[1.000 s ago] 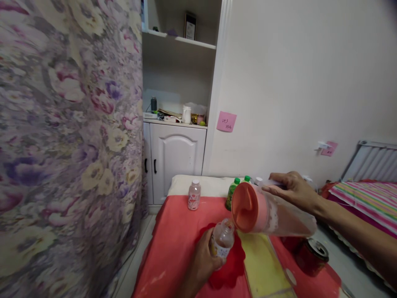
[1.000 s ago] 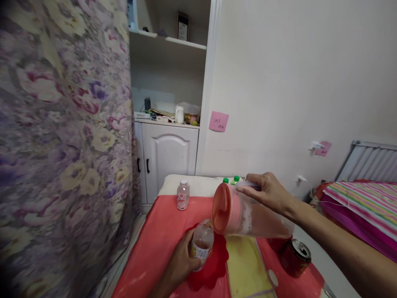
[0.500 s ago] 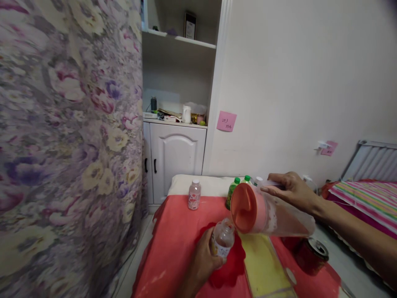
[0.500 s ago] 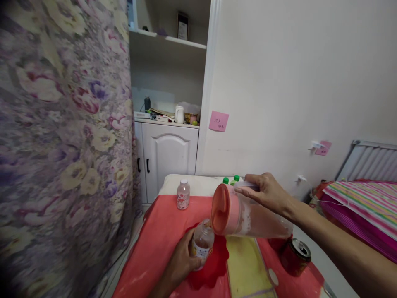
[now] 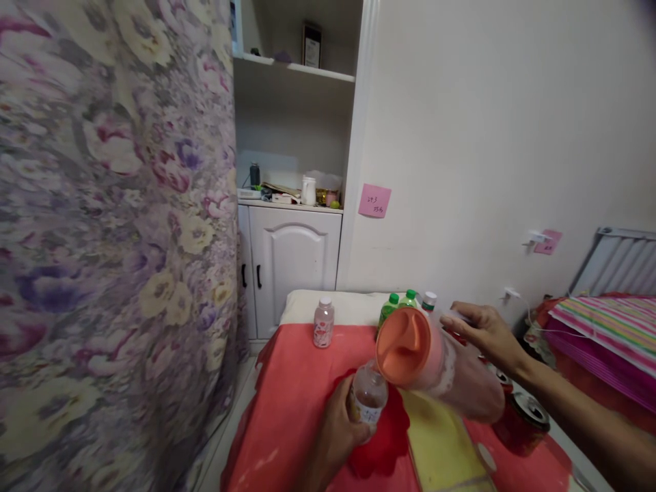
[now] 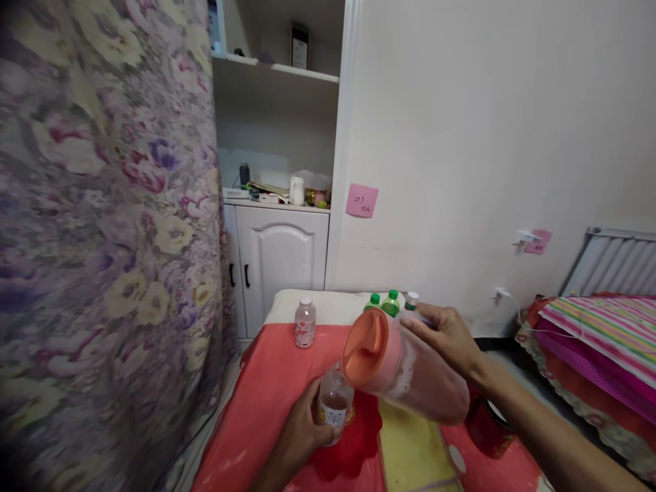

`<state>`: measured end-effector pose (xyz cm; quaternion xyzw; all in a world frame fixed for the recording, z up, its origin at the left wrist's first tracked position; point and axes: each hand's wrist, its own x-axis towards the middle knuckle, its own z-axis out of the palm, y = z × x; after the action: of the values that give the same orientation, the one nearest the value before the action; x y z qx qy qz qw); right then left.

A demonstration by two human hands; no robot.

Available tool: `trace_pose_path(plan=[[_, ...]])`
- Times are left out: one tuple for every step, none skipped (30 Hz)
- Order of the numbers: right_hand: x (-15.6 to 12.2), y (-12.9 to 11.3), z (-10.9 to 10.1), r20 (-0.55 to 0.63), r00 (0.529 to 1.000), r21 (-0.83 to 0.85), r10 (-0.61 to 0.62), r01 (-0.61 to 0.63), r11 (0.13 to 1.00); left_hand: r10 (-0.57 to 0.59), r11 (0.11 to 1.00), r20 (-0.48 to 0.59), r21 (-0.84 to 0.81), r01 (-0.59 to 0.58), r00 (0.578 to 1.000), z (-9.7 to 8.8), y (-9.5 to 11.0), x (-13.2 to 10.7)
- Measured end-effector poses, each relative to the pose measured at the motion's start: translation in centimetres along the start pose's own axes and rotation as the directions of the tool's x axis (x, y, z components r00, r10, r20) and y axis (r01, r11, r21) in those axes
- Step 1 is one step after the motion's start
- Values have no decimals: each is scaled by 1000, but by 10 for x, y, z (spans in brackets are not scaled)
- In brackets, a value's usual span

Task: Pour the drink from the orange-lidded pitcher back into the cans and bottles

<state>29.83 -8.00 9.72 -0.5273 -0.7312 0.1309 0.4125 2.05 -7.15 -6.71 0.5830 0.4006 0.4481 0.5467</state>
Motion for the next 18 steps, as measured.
trace_pose_path(plan=[[-3, 5, 2, -9, 1000, 57, 23, -23, 998, 9, 1000, -2, -8, -9, 1000, 0, 1, 0], [-6, 10, 4, -20, 999, 115, 48, -46, 992, 19, 1000, -7, -17, -19, 1000, 0, 3, 0], [-10, 15, 7, -35, 997, 169, 74, -67, 983, 28, 999, -8, -27, -29, 1000, 0, 4, 0], [-13, 19, 10, -51, 994, 220, 101, -87, 972, 35, 999, -8, -39, -35, 999, -1, 5, 1], [-16, 23, 12, -64, 990, 267, 130, -108, 958, 38, 998, -9, -50, -38, 999, -1, 7, 1], [-20, 27, 16, -84, 982, 318, 167, -132, 939, 39, 998, -9, -59, -39, 999, -1, 8, 1], [-23, 31, 19, -111, 972, 371, 208, -153, 916, 36, 997, -9, -65, -37, 999, -1, 10, 1], [-27, 36, 22, -142, 958, 422, 250, -170, 890, 31, 997, -11, -67, -32, 999, -1, 11, 1], [-31, 40, 26, -174, 941, 469, 291, -181, 865, 26, 997, -17, -66, -27, 1000, -1, 12, 2], [-35, 46, 29, -207, 921, 508, 330, -187, 841, 21, 998, -24, -61, -22, 1000, -2, 13, 2], [-39, 52, 32, -240, 901, 538, 362, -187, 822, 18, 998, -26, -54, -19, 999, -2, 13, 2], [-44, 58, 36, -269, 882, 559, 387, -184, 809, 17, 999, -30, -44, -19, 999, -3, 12, 3], [-49, 65, 39, -292, 865, 574, 408, -183, 798, 20, 999, -34, -33, -21, 999, -4, 12, 3], [-54, 73, 42, -315, 846, 592, 431, -180, 786, 24, 999, -36, -21, -25, 999, -5, 10, 4], [-60, 80, 45, -337, 826, 609, 452, -175, 774, 31, 999, -36, -10, -31, 999, -6, 9, 5], [-65, 88, 48, -356, 808, 624, 469, -168, 763, 36, 999, -37, 1, -36, 999, -7, 7, 5], [-71, 95, 51, -375, 792, 635, 482, -159, 756, 38, 999, -42, 12, -38, 998, -8, 6, 6], [-75, 102, 53, -394, 777, 643, 491, -149, 751, 37, 999, -49, 22, -36, 998, -8, 4, 6]])
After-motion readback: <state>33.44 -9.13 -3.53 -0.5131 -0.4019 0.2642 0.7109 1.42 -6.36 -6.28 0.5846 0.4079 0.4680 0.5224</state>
